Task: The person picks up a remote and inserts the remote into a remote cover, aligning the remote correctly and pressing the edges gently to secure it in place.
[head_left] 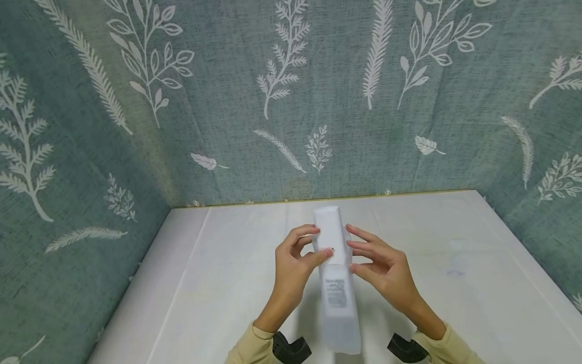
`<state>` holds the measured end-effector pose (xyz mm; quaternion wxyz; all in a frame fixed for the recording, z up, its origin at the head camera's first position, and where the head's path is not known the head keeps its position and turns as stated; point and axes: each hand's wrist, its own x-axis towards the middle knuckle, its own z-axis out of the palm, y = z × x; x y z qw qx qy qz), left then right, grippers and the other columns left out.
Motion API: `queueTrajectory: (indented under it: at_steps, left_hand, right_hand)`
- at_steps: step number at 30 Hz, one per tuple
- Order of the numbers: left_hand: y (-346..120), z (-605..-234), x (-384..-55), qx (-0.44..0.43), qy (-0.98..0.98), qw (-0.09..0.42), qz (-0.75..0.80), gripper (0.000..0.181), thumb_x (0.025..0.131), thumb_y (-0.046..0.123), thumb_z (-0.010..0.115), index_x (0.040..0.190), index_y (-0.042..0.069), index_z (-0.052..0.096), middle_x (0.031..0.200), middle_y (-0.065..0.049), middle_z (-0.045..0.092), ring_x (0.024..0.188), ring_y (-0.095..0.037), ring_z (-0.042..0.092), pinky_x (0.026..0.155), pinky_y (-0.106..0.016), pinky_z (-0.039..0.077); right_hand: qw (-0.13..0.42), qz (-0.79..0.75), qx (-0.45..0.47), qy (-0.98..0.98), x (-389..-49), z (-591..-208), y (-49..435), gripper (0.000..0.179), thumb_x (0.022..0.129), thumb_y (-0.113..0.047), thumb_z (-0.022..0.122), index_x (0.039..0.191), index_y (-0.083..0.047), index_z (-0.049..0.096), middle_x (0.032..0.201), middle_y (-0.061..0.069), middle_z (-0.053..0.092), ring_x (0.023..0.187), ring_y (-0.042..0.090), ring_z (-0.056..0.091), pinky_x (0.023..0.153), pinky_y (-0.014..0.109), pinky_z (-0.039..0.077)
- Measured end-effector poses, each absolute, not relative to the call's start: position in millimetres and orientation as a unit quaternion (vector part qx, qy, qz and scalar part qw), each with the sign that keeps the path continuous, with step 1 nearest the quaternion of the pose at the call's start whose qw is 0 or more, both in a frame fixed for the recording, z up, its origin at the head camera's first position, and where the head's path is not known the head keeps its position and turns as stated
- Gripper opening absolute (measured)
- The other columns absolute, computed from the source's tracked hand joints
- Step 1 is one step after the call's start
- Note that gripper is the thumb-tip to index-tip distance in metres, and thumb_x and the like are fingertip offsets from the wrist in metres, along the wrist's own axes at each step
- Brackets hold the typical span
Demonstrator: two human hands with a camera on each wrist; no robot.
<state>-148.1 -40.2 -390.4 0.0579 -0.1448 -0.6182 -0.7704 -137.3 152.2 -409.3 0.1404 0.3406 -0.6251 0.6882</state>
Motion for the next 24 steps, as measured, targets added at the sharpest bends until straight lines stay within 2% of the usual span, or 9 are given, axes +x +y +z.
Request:
queueTrajectory:
  at_steps: [4,8,17,24]
  left_hand:
    - [-40,-389,-147,-0.135,-0.619,0.03,-0.773,0.055,0.076,-0.006,0.073,0.126,0.011,0.056,0.124,-0.012,0.054,0.102,-0.028,0.059,0.074,-0.038,0.056]
    - [-40,-389,-148,-0.153,-0.637,0.028,-0.755,0.065,0.078,-0.006,0.071,0.135,0.018,0.051,0.135,-0.004,0.048,0.106,-0.028,0.055,0.073,-0.037,0.056]
    - [-44,-383,-146,-0.181,-0.641,0.012,-0.746,0.066,0.077,-0.007,0.072,0.136,0.014,0.052,0.138,-0.003,0.044,0.106,-0.029,0.053,0.078,-0.034,0.055]
    - [-45,-379,-140,-0.197,-0.641,0.01,-0.742,0.066,0.076,-0.005,0.075,0.136,0.013,0.053,0.139,-0.003,0.044,0.108,-0.029,0.054,0.076,-0.032,0.055]
  right_hand:
    - [0.162,0.669,0.333,-0.645,-138,-415,152,0.031,0.076,0.022,0.064,0.104,0.009,0.066,0.129,0.028,0.049,0.106,0.025,0.061,0.071,0.037,0.057]
    - [0.169,0.655,0.319,-0.663,-137,-416,151,0.025,0.077,0.02,0.065,0.091,0.0,0.068,0.117,0.024,0.05,0.096,0.022,0.061,0.065,0.038,0.057]
    - [0.139,0.668,0.326,-0.654,-135,-410,152,0.023,0.08,0.021,0.06,0.088,0.001,0.065,0.119,0.024,0.043,0.081,0.023,0.064,0.057,0.04,0.057]
    - [0.105,0.697,0.319,-0.634,-137,-402,151,0.015,0.083,0.017,0.059,0.086,0.003,0.063,0.107,0.019,0.042,0.086,0.026,0.059,0.059,0.042,0.058]
